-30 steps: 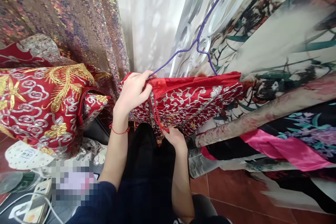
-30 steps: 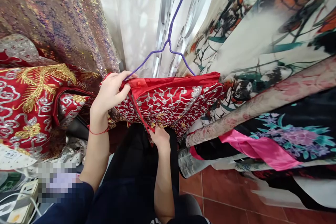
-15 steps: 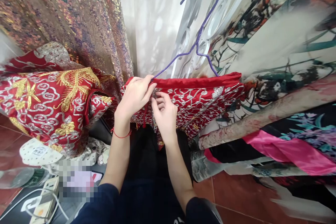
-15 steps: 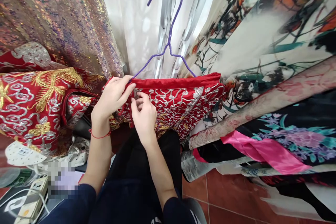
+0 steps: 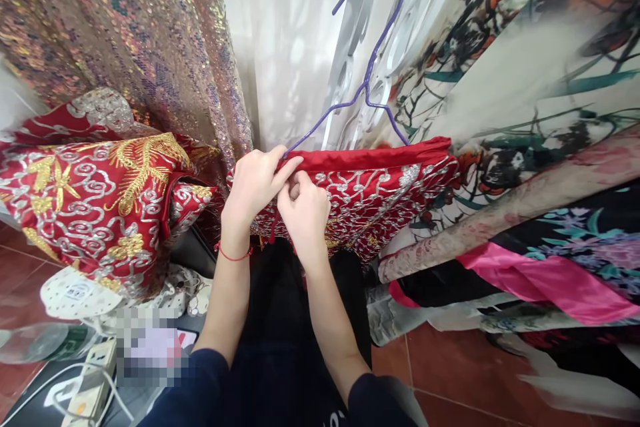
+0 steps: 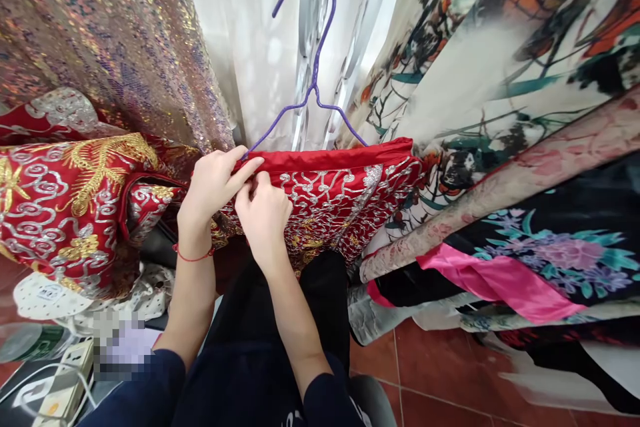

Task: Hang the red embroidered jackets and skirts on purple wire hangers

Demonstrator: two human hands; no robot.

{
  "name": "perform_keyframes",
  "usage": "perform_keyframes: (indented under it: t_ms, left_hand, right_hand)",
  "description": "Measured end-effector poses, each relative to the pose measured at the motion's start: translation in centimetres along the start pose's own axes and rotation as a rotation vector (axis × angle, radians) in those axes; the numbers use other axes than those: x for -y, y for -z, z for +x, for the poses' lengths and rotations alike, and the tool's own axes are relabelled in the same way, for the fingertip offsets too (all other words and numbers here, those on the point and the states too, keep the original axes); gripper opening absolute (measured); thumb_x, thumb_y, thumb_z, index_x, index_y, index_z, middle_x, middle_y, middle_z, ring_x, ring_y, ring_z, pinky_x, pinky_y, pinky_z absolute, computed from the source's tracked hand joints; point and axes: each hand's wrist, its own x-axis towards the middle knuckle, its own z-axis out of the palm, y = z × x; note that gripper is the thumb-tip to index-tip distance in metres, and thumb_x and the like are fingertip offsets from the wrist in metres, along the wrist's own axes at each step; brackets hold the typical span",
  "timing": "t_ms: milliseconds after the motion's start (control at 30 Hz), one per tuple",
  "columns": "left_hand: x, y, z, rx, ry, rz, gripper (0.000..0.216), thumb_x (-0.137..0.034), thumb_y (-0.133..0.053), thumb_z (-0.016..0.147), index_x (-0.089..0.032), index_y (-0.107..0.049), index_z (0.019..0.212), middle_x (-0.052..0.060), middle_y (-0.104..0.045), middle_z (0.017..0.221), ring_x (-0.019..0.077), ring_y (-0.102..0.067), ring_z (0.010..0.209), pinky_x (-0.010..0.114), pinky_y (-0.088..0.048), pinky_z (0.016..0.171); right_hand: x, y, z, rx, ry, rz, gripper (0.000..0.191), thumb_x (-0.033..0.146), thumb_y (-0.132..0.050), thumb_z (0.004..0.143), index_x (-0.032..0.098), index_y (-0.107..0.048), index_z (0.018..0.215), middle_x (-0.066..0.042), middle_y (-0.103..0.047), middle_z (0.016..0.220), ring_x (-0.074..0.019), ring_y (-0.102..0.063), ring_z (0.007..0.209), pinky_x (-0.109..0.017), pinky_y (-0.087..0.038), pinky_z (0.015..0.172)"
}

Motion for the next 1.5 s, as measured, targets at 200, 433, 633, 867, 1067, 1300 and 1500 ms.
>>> perform_keyframes:
  t_ms: [200,433,633,867,1067,1300,1500]
  left_hand:
    - [-0.4,-1.6,0.1,-0.181,0.109,-0.012,0.053,-0.055,-0.036,0.102,-0.022,-0.059,0.067,0.002,-0.053,0.054,0.0183,-0.052,0.058,0.032,-0.027,0.060]
    - [-1.0,-3.3,-0.2,-0.359,0.145,-0.075,0.053,-0.056,-0.039,0.101,-0.022,-0.060,0.065,0.001,-0.052,0.051,0.0172,-0.050,0.056,0.031,-0.034,0.062]
    - [-1.0,-4.3,0.4,-0.337,0.145,-0.066,0.050,-0.052,-0.040,0.102,-0.022,-0.062,0.069,0.002,-0.057,0.056,0.0183,-0.050,0.058,0.032,-0.036,0.066]
    - [-0.8,-4.1,0.5,-0.303,0.168,-0.111,0.052,-0.057,-0.039,0.100,-0.022,-0.062,0.069,0.003,-0.052,0.055,0.0193,-0.049,0.061,0.034,-0.034,0.069]
    - [-0.8,-4.1,0.3,-0.310,0.149,-0.076,0.051,-0.054,-0.038,0.102,-0.022,-0.062,0.071,0.003,-0.054,0.057,0.0195,-0.049,0.061,0.034,-0.034,0.068]
    - [-0.8,-5.1,0.4,-0.394,0.120,-0.083,0.052,-0.054,-0.037,0.102,-0.023,-0.062,0.069,0.003,-0.054,0.055,0.0188,-0.049,0.060,0.033,-0.036,0.066]
    - [-0.4,-4.4,0.5,-0.382,0.078,-0.065,0.049,-0.051,-0.038,0.102,-0.022,-0.061,0.070,0.002,-0.054,0.055,0.0174,-0.048,0.057,0.032,-0.037,0.066]
  right_hand:
    - [-1.2,-0.3,-0.1,0.197,-0.057,0.642,0.026,0.035,-0.049,0.087,0.022,-0.049,0.065,0.008,-0.047,0.046,-0.0078,-0.043,0.041,-0.020,-0.037,0.048]
    - [-3.1,-1.3,-0.9,0.280,-0.200,0.951,0.027,0.037,-0.058,0.079,0.021,-0.050,0.059,0.011,-0.039,0.038,-0.0041,-0.035,0.028,-0.018,-0.025,0.032]
    - [-7.7,-3.7,-3.3,0.326,-0.335,0.907,0.024,0.036,-0.055,0.077,0.021,-0.052,0.058,0.010,-0.040,0.038,-0.0045,-0.034,0.028,-0.018,-0.027,0.031]
    - [-11.5,-7.3,-5.2,0.301,-0.440,0.884,0.025,0.037,-0.057,0.075,0.020,-0.053,0.057,0.009,-0.041,0.038,-0.0055,-0.037,0.029,-0.019,-0.027,0.032]
    - [-12.8,-8.4,-5.3,0.352,-0.444,0.876,0.028,0.044,-0.056,0.078,0.019,-0.057,0.064,0.008,-0.044,0.041,-0.0051,-0.034,0.031,-0.020,-0.031,0.035]
    - [-13.9,-9.9,-5.1,0.325,-0.480,0.795,0.033,0.049,-0.054,0.080,0.021,-0.051,0.063,0.009,-0.038,0.039,-0.0057,-0.032,0.033,-0.020,-0.029,0.036]
    - [-13.2,-9.3,-4.7,0.423,-0.421,0.667,0.031,0.046,-0.050,0.085,0.022,-0.050,0.065,0.008,-0.044,0.043,-0.0076,-0.042,0.037,-0.020,-0.036,0.042]
